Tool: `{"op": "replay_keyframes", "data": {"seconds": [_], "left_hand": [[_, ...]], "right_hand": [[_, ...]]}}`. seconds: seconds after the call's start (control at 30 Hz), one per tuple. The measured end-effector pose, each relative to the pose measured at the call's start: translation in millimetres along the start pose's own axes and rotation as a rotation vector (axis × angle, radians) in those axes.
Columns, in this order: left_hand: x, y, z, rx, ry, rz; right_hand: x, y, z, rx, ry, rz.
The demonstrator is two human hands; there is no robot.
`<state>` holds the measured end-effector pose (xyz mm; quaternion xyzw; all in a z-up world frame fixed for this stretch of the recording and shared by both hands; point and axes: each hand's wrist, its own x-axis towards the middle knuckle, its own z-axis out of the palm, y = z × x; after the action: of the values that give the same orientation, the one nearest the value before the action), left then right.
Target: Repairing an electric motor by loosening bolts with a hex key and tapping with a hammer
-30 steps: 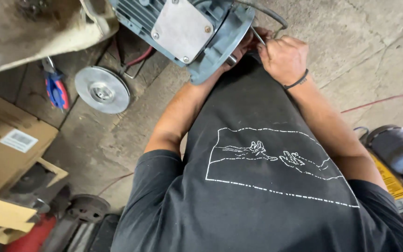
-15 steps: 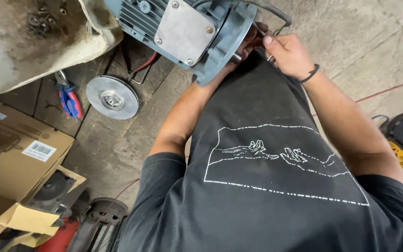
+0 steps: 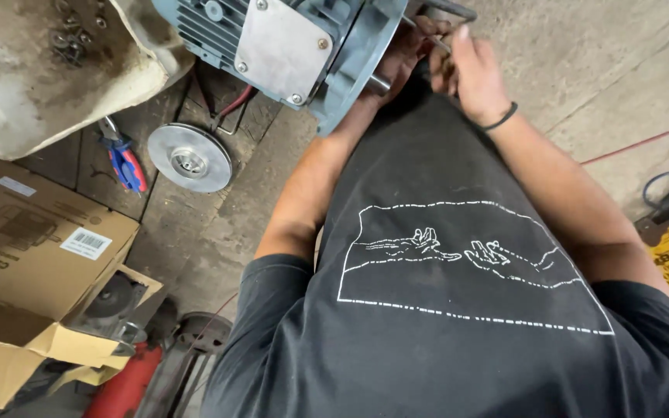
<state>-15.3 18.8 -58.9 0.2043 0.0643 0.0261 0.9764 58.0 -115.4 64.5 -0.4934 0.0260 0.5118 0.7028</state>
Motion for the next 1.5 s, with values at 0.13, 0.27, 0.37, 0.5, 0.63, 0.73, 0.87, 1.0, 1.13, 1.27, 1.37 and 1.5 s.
{"op": "replay_keyframes", "data": {"seconds": [0.13, 0.27, 0.37, 0.5, 0.63, 0.73, 0.87, 1.0, 1.13, 1.27, 1.37, 1.5], "left_hand": [[1, 8, 9, -0.021, 0.047, 0.038], [-2, 20, 7, 0.031, 0.035, -0.070], [-5, 22, 4, 0.024, 0.018, -0.050], [-9, 8, -7, 0.002, 0.036, -0.007], [-1, 20, 0, 0.034, 0.023, -0.033], [-2, 12, -9, 0.036, -0.063, -0.053], [-9, 7, -24, 0.051, 0.010, -0.031], [-8, 21, 1, 0.034, -0.014, 0.001], [-6, 26, 7, 0.145, -0.027, 0.033], [-4, 26, 10, 0.207, 0.060, 0.046], [-8, 17, 2, 0.125, 0.030, -0.068], [2, 22, 23, 0.163, 0.090, 0.149]], "right_hand": [[-10, -20, -10, -1.401, 0.176, -0.885], [-7, -16, -7, -1.087, 0.141, -0.711], [16, -23, 14, -0.001, 0.314, 0.249], [7, -38, 18, -0.170, 0.309, 0.352], [-5, -40, -1, -1.378, 0.196, -0.742], [5, -34, -14, -1.799, 0.257, -0.999], [30, -47, -2, -1.519, -0.087, -0.996], [38, -7, -18, -1.166, -0.240, -0.994], [26, 18, -4, -0.072, -0.422, -0.112], [21, 10, 2, 0.095, -0.375, 0.091], [17, 18, -31, -1.094, -0.037, -0.410], [-12, 6, -29, -1.610, 0.148, -0.719]]}}
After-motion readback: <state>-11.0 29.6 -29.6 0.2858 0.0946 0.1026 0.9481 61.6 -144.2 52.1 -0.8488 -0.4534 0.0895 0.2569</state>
